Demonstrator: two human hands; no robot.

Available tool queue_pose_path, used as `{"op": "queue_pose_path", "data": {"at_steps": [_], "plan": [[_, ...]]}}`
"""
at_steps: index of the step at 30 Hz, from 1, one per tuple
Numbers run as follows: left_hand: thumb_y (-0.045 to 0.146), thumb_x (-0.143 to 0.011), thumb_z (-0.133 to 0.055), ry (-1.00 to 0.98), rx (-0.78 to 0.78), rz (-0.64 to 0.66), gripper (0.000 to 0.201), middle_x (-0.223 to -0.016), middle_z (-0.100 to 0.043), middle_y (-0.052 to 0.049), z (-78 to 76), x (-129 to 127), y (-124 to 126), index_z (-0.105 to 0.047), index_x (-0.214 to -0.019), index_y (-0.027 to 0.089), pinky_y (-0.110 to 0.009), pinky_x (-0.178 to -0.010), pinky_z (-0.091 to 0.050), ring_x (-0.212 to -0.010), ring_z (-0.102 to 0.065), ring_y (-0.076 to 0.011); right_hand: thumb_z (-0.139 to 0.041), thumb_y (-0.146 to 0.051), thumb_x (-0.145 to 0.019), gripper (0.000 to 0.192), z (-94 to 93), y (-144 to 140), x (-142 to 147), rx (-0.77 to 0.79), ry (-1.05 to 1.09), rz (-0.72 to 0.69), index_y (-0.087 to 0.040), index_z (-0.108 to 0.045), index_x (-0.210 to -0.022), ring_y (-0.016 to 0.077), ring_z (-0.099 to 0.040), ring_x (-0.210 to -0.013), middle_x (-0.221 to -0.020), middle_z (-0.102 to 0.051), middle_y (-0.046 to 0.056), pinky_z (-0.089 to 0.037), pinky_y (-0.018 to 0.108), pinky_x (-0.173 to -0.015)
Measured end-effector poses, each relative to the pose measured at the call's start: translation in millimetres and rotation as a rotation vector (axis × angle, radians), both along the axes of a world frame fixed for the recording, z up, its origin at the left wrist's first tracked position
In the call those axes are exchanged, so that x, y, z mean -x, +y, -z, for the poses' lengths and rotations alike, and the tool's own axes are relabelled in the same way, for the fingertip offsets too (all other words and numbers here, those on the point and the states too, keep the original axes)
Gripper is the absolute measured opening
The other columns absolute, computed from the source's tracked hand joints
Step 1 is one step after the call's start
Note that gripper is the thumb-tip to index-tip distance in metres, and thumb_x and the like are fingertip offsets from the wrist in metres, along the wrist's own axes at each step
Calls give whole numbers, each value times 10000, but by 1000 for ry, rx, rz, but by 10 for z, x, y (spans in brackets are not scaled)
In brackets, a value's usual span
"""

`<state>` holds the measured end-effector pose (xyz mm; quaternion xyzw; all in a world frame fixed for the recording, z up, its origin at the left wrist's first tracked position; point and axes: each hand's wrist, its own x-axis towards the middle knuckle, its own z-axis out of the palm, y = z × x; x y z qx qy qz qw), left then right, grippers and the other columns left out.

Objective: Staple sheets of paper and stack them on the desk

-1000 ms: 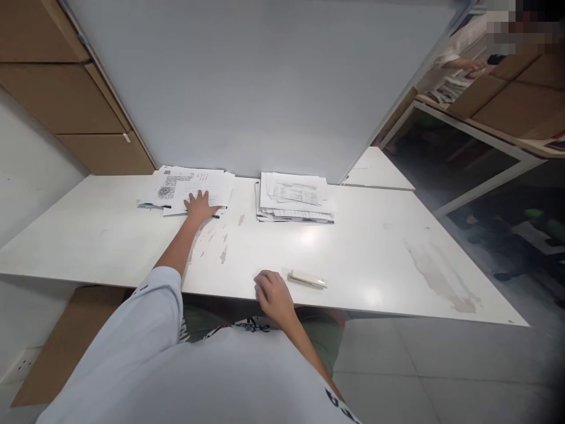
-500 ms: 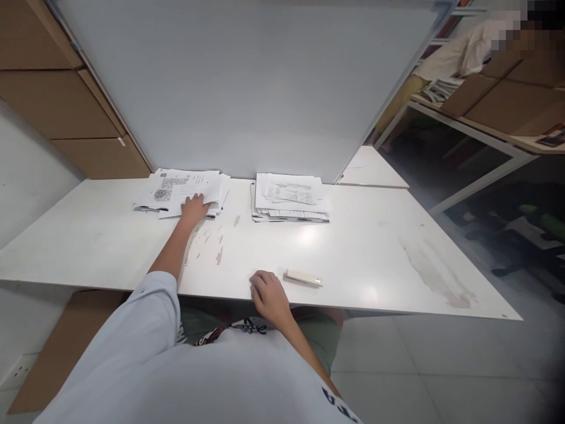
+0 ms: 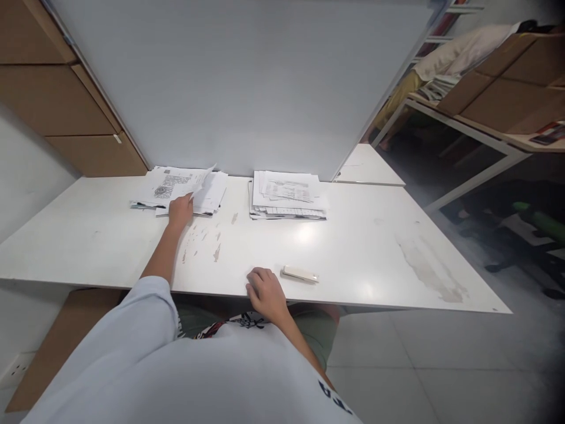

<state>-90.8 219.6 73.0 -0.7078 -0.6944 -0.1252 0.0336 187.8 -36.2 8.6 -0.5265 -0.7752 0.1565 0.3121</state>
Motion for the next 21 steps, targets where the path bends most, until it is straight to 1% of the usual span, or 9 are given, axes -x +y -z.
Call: {"op": "queue_pose_path", "data": {"at_steps": [2, 4, 6, 9, 11, 14, 17, 19, 21], "plan": [[212, -931, -333, -2, -81, 91, 522, -1312, -629, -171, 38, -104, -269, -531, -1406, 124, -452, -1067, -388, -1257, -552, -299, -494, -237, -923, 203, 16, -15, -1, -9, 34, -1, -189, -643, -1052, 263, -547, -1023, -1091, -646, 112, -469, 416, -889], [175, -899, -360, -2, -150, 247, 550, -1395, -577, -161, 112, -242, -625, -508, -1424, 108, -438, -1107, -369, -1327, -507, -274, -478, -281, -940, 242, 56, -34, -11, -9, 119, 5, -186, -642, -1091, 266, -570, -1042, -1096, -666, 119, -475, 424, -905], [189, -905, -369, 16, -211, 475, 570, -1432, -547, -150, 204, -378, -1004, -460, -1462, 109, -438, -1136, -354, -1390, -446, -265, -458, -340, -962, 324, 116, -41, -40, 28, 269, 28, -190, -605, -1209, 255, -601, -1066, -1168, -672, 126, -483, 423, -934], [235, -939, -385, 44, -311, 831, 610, -1455, -526, -140, 330, -537, -1499, -337, -1535, 114, -444, -1168, -333, -1445, -364, -266, -398, -434, -986, 479, 208, 0, -131, 141, 576, 24, -220, -454, -1411, 233, -646, -1064, -1332, -621, 139, -507, 422, -934], [232, -950, -381, 40, -330, 979, 638, -1474, -504, -140, 398, -622, -1755, -260, -1564, 106, -444, -1180, -327, -1465, -324, -266, -338, -487, -990, 532, 235, 55, -210, 230, 788, -16, -221, -408, -1445, 244, -670, -1020, -1337, -622, 156, -532, 443, -882], [190, -951, -355, 23, -235, 1052, 651, -1506, -465, -126, 493, -763, -2038, -208, -1581, 119, -436, -1194, -319, -1470, -314, -252, -292, -519, -985, 554, 193, 118, -305, 352, 1008, 0, -192, -467, -1396, 273, -681, -1001, -1252, -665, 171, -543, 470, -857], [191, -968, -348, 7, -86, 1033, 663, -1558, -387, -112, 582, -907, -2222, -143, -1597, 145, -424, -1219, -279, -1481, -289, -236, -418, -494, -949, 510, 78, 116, -331, 418, 1074, 116, -189, -525, -1343, 278, -643, -1123, -1286, -645, 159, -516, 465, -960], [291, -1008, -357, -22, -28, 1026, 679, -1591, -312, -131, 633, -967, -2298, -65, -1602, 139, -437, -1229, -248, -1498, -241, -250, -517, -487, -898, 501, -3, 94, -316, 438, 1128, 195, -188, -556, -1298, 275, -611, -1185, -1315, -630, 144, -483, 461, -1028], [438, -1024, -354, -67, 5, 1026, 740, -1608, -254, -156, 671, -978, -2343, -4, -1600, 134, -457, -1230, -230, -1506, -211, -272, -533, -518, -875, 506, -64, 75, -295, 442, 1170, 232, -179, -582, -1247, 270, -595, -1204, -1308, -634, 130, -461, 463, -1061]]}}
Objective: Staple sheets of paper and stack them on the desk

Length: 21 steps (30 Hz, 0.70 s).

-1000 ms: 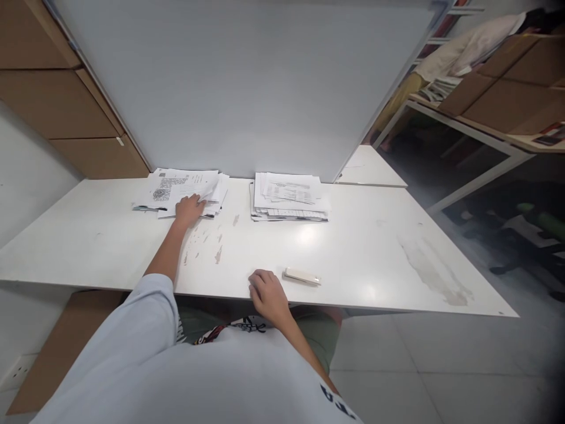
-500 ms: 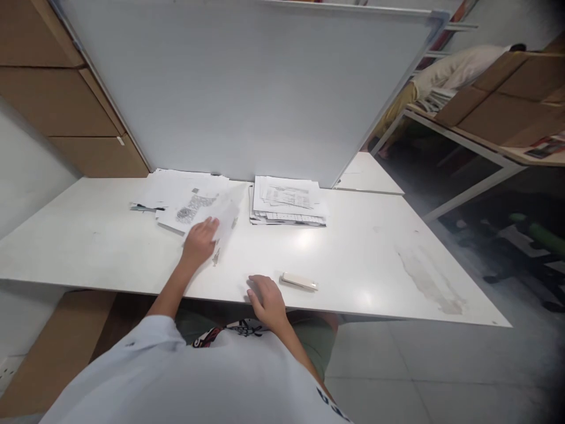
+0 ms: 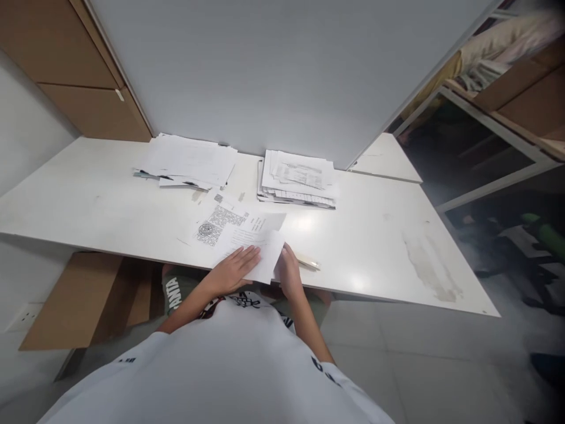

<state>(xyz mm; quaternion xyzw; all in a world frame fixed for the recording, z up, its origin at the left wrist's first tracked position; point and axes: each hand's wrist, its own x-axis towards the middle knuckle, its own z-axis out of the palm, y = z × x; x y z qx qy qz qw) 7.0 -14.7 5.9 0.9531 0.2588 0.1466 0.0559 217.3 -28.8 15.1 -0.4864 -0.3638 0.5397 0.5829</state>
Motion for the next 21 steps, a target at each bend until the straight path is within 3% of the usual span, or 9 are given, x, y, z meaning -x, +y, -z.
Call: {"op": "queue_pose_path", "data": {"at_steps": [4, 9, 12, 16, 21], "plan": [[607, -995, -282, -32, 126, -51, 806, -1623, -193, -169, 4, 100, -23, 8, -1602, 162, -458, -1224, -226, -1506, -205, -293, -536, -561, -869, 518, -21, 0, 17, 66, -58, -4, -192, -585, -1229, 254, -596, -1179, -1227, -667, 104, -487, 438, -1021], [611, -996, -275, 23, 178, -77, 814, -1633, -180, -158, -86, 270, 76, 29, -1600, 159, -444, -1232, -191, -1513, -181, -284, -701, -424, -753, 564, 70, 70, 45, 168, -14, 35, -215, -553, -1255, 203, -653, -928, -992, -697, 47, -526, 385, -895], [540, -1020, -276, 99, 159, -149, 720, -1634, -197, -143, -122, 349, 187, -98, -1602, 154, -453, -1234, -178, -1516, -175, -280, -698, -386, -743, 533, 83, 111, 69, 162, -20, 62, -198, -561, -1222, 165, -630, -835, -906, -675, 19, -518, 343, -846], [444, -1028, -285, 194, 142, -288, 577, -1645, -182, -83, -143, 409, 336, -304, -1562, 227, -478, -1231, -173, -1522, -153, -275, -660, -424, -790, 596, 55, 141, 90, 130, -137, -35, -188, -511, -1316, 145, -598, -741, -823, -628, -15, -513, 316, -773], [412, -1015, -289, 260, 154, -416, 580, -1641, -195, -88, -141, 392, 571, -326, -1554, 203, -478, -1234, -148, -1525, -142, -264, -606, -314, -822, 759, 95, 155, 139, 46, -373, -109, -201, -310, -1512, 128, -552, -666, -875, -640, -12, -505, 305, -726]]}}
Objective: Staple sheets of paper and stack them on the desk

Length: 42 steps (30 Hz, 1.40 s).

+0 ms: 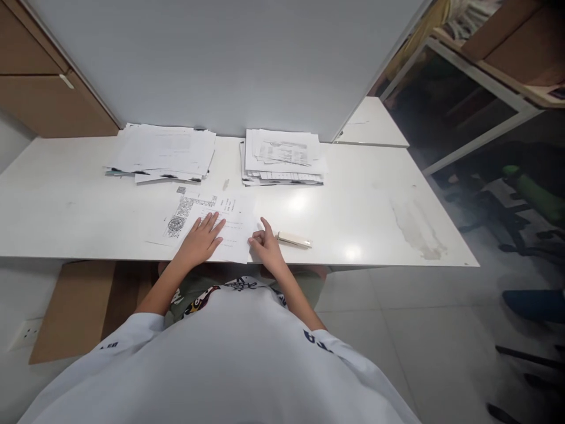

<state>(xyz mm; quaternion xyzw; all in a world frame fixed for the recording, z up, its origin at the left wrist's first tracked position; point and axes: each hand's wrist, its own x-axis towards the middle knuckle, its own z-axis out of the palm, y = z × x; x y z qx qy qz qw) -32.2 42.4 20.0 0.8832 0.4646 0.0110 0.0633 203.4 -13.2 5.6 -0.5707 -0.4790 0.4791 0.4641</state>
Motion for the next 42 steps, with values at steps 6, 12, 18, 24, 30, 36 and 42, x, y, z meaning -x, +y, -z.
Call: {"op": "queue_pose_path", "data": {"at_steps": [6, 12, 18, 24, 30, 36, 42], "plan": [[403, -1006, -284, -8, 0, -87, 594, -1644, -191, -89, -22, -51, 400, -318, -1555, 177, -467, -1235, -139, -1526, -134, -267, -527, -289, -888, 665, -4, -76, 29, -66, -136, -90, -242, -336, -1523, 161, -619, -819, -1102, -699, 53, -518, 342, -844], [361, -1004, -259, -43, -29, -223, 578, -1611, -288, -113, -44, -145, 552, -383, -1516, 123, -458, -1234, -153, -1511, -200, -271, -486, -277, -922, 503, -80, -112, 57, -147, -402, -214, -206, -523, -1418, 214, -589, -890, -1032, -695, 77, -495, 394, -893], [314, -998, -287, -114, -44, -405, 530, -1588, -350, -81, -32, -111, 519, -445, -1477, 154, -498, -1242, -137, -1510, -196, -282, -489, -282, -933, 521, -59, -75, 100, -207, -544, -292, -189, -491, -1446, 271, -537, -1137, -1341, -580, 124, -445, 444, -993], [397, -975, -412, -310, -150, -302, 554, -1589, -352, -61, -23, -93, 356, -407, -1500, 219, -548, -1247, -81, -1536, -29, -282, -485, -292, -943, 535, -93, -70, 41, -199, -492, -348, -208, -464, -1472, 279, -511, -1178, -1389, -550, 118, -415, 470, -1022], [363, -927, -516, -214, -23, 226, 738, -1634, -222, -88, -91, -346, -72, -214, -1583, 204, -565, -1234, -123, -1527, -88, -307, -470, -315, -964, 448, -157, -160, -42, -261, -112, -282, -243, -536, -1400, 183, -590, -953, -1200, -608, 79, -491, 366, -897], [-18, -808, -308, -334, -68, 330, 787, -1552, -410, -41, -78, -337, -28, -310, -1556, 225, -462, -1210, -316, -1481, -291, -197, -455, -331, -984, 422, -222, -462, -397, -265, -32, -140, -271, -524, -1396, 156, -626, -843, -1036, -666, 44, -528, 327, -798], [15, -867, -307, -245, -49, 313, 666, -1511, -470, -60, -20, -471, -98, -430, -1496, 193, -444, -1185, -369, -1444, -367, -217, -508, -364, -954, 477, -162, -596, -1142, -401, -747, 196, -242, -504, -1415, 277, -557, -1190, -1282, -624, 125, -457, 495, -1024]]}}
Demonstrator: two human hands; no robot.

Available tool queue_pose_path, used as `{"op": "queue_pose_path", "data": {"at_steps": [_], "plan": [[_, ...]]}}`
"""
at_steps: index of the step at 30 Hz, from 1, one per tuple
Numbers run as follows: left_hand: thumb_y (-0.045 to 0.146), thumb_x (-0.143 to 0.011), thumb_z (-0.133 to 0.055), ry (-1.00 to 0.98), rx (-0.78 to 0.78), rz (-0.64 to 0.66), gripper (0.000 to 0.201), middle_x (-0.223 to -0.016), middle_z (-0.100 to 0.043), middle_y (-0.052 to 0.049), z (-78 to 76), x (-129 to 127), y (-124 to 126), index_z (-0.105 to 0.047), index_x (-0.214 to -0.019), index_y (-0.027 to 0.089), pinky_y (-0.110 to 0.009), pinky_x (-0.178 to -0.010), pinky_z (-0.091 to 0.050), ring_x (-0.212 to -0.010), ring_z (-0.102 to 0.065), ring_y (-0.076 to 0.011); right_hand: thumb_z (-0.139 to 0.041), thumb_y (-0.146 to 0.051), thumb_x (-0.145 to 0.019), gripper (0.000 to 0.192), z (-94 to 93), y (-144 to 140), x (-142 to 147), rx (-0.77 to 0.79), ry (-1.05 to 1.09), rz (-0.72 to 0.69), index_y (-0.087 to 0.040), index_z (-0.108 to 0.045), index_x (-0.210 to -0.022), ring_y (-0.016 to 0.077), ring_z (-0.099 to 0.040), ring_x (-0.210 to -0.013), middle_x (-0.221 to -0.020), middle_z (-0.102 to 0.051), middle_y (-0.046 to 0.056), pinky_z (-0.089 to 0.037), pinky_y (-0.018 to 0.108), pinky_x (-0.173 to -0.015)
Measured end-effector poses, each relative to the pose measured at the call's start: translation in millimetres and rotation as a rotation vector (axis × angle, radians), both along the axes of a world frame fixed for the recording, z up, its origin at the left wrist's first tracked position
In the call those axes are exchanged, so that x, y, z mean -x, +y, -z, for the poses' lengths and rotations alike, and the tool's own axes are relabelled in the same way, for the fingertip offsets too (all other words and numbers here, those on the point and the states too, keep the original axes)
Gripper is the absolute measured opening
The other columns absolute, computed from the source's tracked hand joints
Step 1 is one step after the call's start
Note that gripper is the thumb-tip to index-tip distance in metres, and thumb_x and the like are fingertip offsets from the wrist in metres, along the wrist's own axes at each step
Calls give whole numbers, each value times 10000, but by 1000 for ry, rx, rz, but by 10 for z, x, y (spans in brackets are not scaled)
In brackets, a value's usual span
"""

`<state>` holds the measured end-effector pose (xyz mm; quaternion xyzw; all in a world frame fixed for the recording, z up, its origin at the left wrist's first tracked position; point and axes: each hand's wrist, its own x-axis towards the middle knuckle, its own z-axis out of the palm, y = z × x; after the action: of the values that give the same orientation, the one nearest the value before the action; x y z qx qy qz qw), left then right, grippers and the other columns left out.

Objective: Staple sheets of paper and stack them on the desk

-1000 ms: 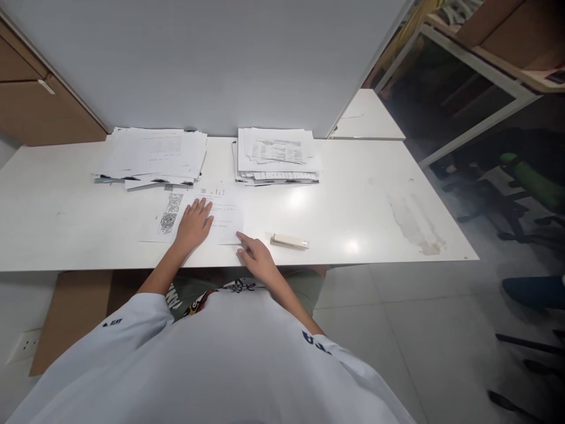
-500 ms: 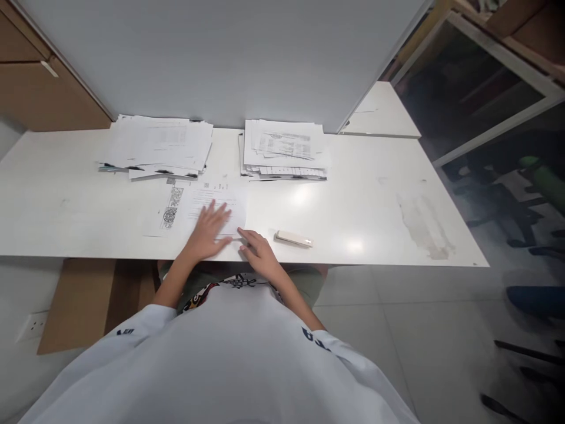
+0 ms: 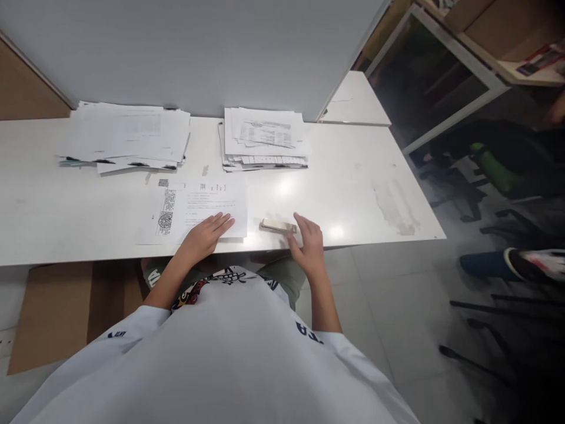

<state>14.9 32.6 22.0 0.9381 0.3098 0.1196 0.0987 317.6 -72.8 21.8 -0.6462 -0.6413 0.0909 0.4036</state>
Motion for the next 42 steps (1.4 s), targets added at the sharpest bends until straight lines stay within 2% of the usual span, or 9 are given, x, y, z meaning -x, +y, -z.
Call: {"op": "queue_pose_path", "data": {"at_steps": [2, 6, 12, 15, 20, 30, 34, 39, 42], "plan": [[98, -916, -346, 59, -7, -34, 576, -1501, -480, -94, -7, -104, -57, -455, -1478, 163, -465, -1181, -365, -1439, -375, -261, -485, -343, -957, 472, 79, 77, -100, 35, -123, -70, -226, -508, -1415, 281, -522, -1256, -1356, -582, 136, -439, 495, -1060], [158, -950, -363, 99, -2, -14, 514, -1510, -464, -122, -3, -330, -127, -493, -1447, 148, -481, -1179, -353, -1452, -347, -293, -411, -263, -975, 412, 220, 258, -117, 57, -107, -149, -217, -571, -1351, 246, -588, -1161, -1252, -637, 124, -488, 440, -1010], [172, -978, -355, 78, 5, 101, 495, -1546, -409, -128, 23, -490, -150, -474, -1456, 134, -486, -1201, -305, -1482, -282, -286, -417, -254, -970, 421, 167, 310, -40, 16, -135, -184, -222, -549, -1368, 246, -553, -1222, -1323, -598, 125, -468, 445, -1021], [252, -1000, -365, 79, -4, 120, 494, -1568, -371, -131, 16, -491, -156, -450, -1473, 136, -498, -1206, -284, -1493, -249, -297, -419, -211, -954, 418, 75, 265, 73, -42, -208, -149, -243, -562, -1346, 259, -486, -1307, -1377, -565, 109, -412, 471, -1053], [290, -1013, -360, 69, -19, 116, 503, -1573, -365, -125, 35, -480, -171, -420, -1496, 160, -500, -1210, -270, -1496, -243, -287, -456, -199, -945, 357, 2, 190, 285, -48, -339, -169, -206, -627, -1258, 247, -548, -1181, -1249, -642, 113, -403, 412, -991], [286, -1013, -367, 62, 12, 102, 517, -1580, -357, -108, 48, -468, -194, -377, -1518, 173, -460, -1221, -247, -1498, -241, -262, -436, -112, -873, 475, 486, 176, 415, -168, -373, -50, -230, -638, -1286, 247, -520, -1222, -1231, -665, 95, -353, 435, -1059], [202, -973, -389, 45, 14, 34, 548, -1568, -373, -126, 80, -470, -196, -373, -1519, 160, -480, -1213, -263, -1493, -256, -271, -456, -99, -849, 443, 468, 254, 408, -116, -378, -66, -234, -688, -1202, 250, -556, -1131, -1157, -688, 93, -389, 443, -996], [106, -935, -348, 59, -20, -26, 539, -1531, -439, -99, 122, -440, -153, -464, -1458, 161, -477, -1193, -314, -1467, -320, -263, -461, -93, -858, 426, 398, 274, 420, -268, -426, -47, -222, -683, -1198, 237, -577, -1083, -1134, -696, 94, -425, 413, -957], [83, -917, -333, 45, -54, -26, 549, -1492, -493, -88, 138, -255, -167, -490, -1437, 162, -470, -1189, -334, -1434, -384, -255, -456, -90, -856, 473, 445, 241, 450, -325, -425, 9, -232, -647, -1265, 245, -568, -1133, -1180, -683, 102, -431, 416, -977]]}}
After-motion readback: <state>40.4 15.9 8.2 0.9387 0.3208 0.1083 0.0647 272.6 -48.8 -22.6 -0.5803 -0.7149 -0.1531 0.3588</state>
